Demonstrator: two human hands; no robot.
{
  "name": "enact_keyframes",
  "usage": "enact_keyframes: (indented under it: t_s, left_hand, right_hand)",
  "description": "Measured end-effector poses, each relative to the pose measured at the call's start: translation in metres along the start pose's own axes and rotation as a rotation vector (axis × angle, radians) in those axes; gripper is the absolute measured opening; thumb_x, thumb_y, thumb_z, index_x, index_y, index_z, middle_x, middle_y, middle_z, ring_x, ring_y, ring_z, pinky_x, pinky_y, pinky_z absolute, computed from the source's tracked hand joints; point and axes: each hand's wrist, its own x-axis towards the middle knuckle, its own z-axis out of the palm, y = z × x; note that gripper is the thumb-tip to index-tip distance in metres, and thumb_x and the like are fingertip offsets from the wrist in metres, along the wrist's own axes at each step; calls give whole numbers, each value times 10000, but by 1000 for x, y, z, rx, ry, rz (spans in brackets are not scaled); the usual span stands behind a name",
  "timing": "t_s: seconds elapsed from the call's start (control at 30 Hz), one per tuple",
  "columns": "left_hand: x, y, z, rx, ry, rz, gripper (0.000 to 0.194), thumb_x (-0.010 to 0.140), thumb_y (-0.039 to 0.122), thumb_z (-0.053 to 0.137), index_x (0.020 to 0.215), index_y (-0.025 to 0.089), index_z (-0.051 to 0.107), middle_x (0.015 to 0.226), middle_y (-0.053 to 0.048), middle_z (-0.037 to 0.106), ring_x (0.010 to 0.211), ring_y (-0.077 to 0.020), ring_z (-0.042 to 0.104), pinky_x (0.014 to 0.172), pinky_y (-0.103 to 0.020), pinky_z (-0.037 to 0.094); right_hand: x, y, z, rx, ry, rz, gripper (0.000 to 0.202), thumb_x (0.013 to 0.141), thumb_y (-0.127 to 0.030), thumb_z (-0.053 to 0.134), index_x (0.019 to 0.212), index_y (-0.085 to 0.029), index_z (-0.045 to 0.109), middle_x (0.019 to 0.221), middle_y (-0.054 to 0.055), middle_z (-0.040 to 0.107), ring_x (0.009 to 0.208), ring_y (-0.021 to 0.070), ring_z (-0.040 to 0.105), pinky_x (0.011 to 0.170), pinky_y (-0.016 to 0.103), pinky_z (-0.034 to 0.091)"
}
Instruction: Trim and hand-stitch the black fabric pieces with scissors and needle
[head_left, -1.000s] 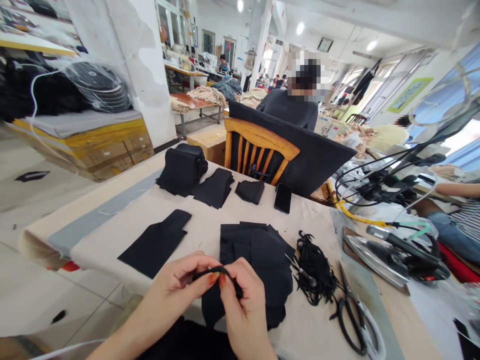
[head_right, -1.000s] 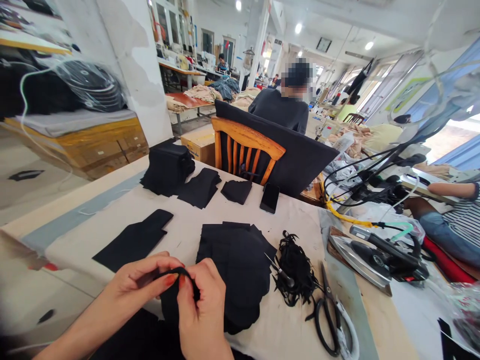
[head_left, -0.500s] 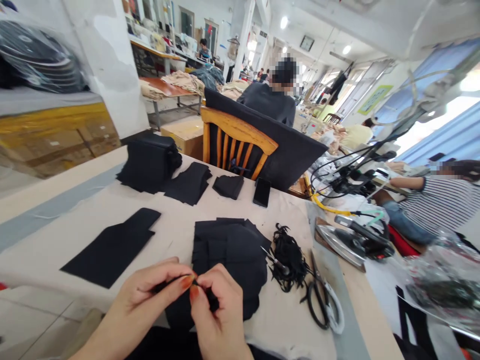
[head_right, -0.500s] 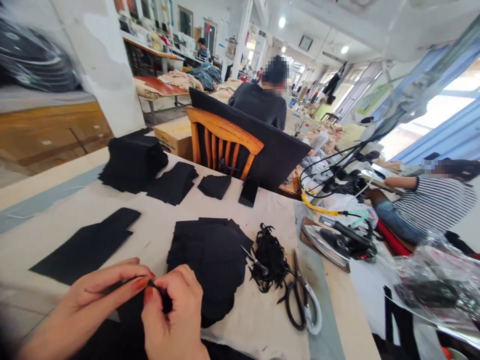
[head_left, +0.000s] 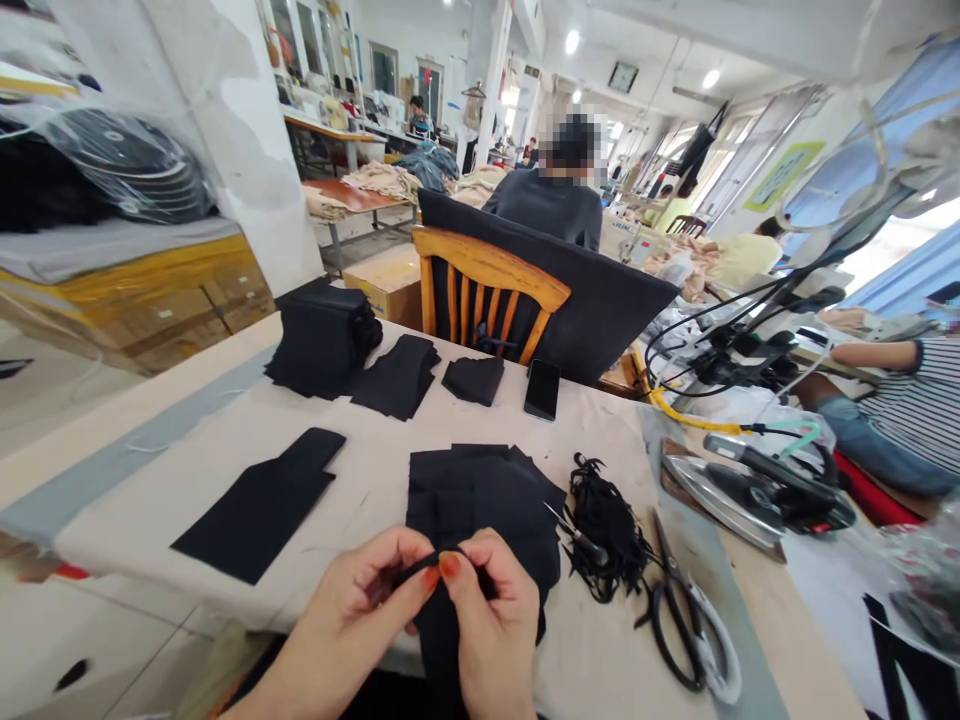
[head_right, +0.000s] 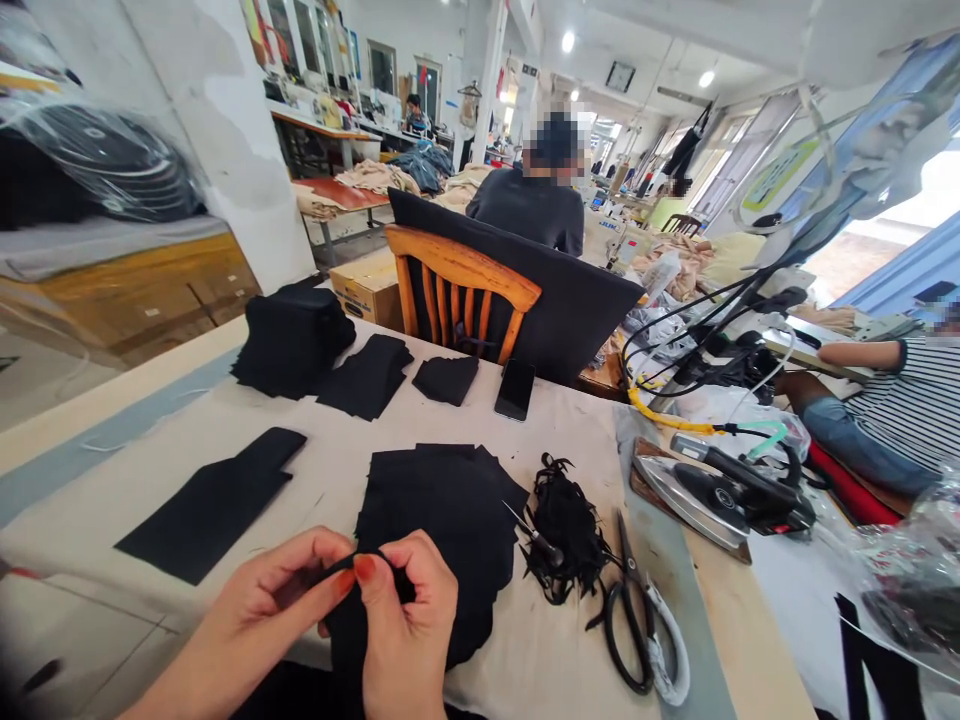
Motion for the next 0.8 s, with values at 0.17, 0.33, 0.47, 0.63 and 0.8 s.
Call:
enact_keyframes:
  t_s: [0.17, 0.33, 0.47, 0.63, 0.8]
  left_hand:
    - [0, -2, -3, -94, -5, -5, 172, 783, 342, 674, 716, 202, 600, 665, 39, 518, 625, -126, 466, 527, -186, 440]
    - [0, -5, -7, -86, -25, 28, 173, 814, 378, 648, 767, 212, 643, 693, 27, 551, 635, -129, 491, 545, -192, 453]
    - [-2, -6, -5, -61, -33, 13, 208, 837, 405, 619, 774, 211, 653, 691, 24, 568, 619, -128, 514, 545, -200, 459]
    - [-4, -9, 1, -57, -58, -6, 263, 846, 441, 592, 771, 197, 653, 698, 14, 584, 616, -132, 515, 547, -210, 466]
    - [-3, -11, -7, -89, 4, -24, 244, 852, 434, 599, 761, 210, 625, 667, 40, 551, 600, -117, 503, 542, -194, 450]
  right_hand:
    - [-3, -4, 3, -17, -35, -63, 157, 901, -264, 533, 755, -215, 566, 720, -33, 493, 652, 107, 464, 594, 208, 378]
    - [-4, -2, 2, -6, -43, -40, 126, 910, -251, 524, 806, -224, 589, 747, -29, 502, 677, 111, 480, 611, 212, 391]
    - [-2, 3, 4, -44, -24, -96, 195, 924, -230, 499, 733, -214, 531, 706, -36, 445, 646, 111, 436, 584, 221, 356]
    - [-2, 7, 7, -75, -22, -135, 338, 961, -232, 421, 627, -206, 377, 642, -47, 362, 590, 109, 362, 535, 230, 301]
    - [-4, 3, 6, -62, -119, -95, 189, 962, -245, 410, 801, -217, 507, 767, -20, 460, 704, 126, 448, 642, 238, 380]
